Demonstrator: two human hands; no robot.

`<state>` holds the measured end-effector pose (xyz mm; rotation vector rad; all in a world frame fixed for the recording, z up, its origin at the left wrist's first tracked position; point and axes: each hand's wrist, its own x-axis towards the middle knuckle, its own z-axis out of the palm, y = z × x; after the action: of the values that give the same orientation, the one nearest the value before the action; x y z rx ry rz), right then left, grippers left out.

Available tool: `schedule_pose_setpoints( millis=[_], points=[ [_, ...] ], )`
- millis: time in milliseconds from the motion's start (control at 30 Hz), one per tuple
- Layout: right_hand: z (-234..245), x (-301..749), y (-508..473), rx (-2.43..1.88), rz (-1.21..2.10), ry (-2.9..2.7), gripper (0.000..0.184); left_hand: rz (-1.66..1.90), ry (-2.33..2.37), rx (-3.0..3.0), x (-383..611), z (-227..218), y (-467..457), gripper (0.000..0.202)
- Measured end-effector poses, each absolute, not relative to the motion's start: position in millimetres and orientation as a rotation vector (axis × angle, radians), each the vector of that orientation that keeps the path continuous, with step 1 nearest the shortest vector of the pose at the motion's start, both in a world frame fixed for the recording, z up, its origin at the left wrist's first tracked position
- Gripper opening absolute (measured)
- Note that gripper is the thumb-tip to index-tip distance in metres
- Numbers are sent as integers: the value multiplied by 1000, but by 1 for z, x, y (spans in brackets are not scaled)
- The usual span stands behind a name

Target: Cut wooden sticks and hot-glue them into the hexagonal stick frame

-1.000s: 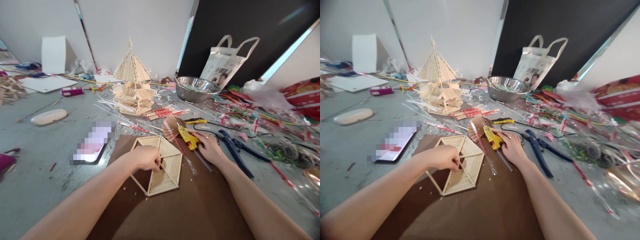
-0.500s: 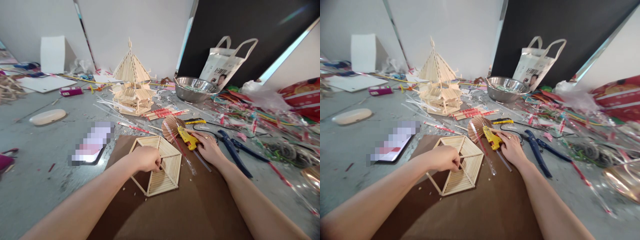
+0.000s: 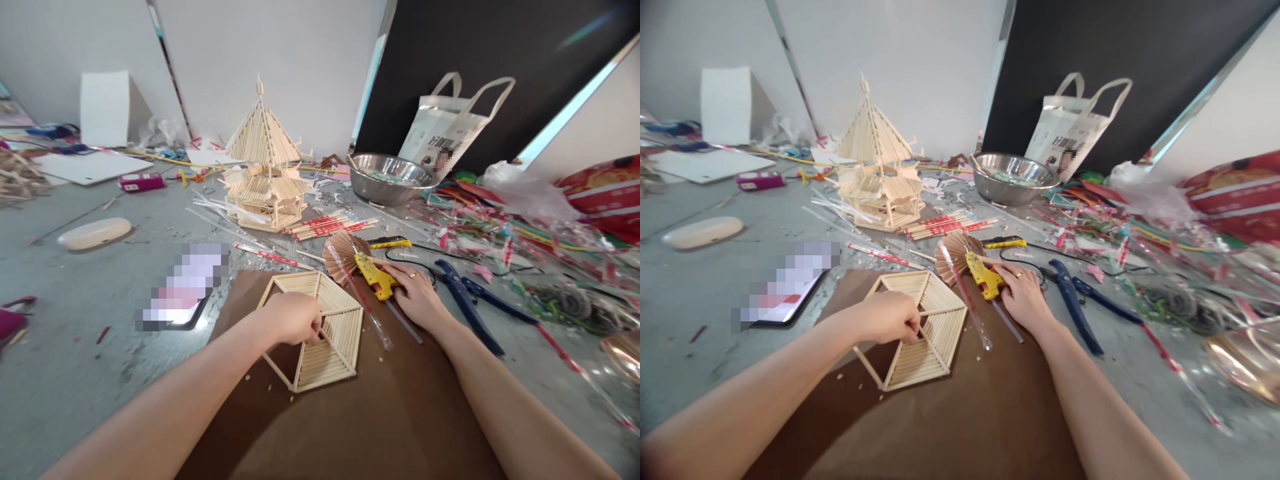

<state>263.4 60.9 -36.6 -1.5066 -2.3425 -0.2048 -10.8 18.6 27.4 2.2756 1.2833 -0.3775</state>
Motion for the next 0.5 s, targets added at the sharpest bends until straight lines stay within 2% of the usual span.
schedule_pose_setpoints(
  millis=[500],
  points=[
    [-33, 261, 59, -1470, -262, -2292, 45, -355, 1228, 2302, -12, 26, 20, 20]
  ],
)
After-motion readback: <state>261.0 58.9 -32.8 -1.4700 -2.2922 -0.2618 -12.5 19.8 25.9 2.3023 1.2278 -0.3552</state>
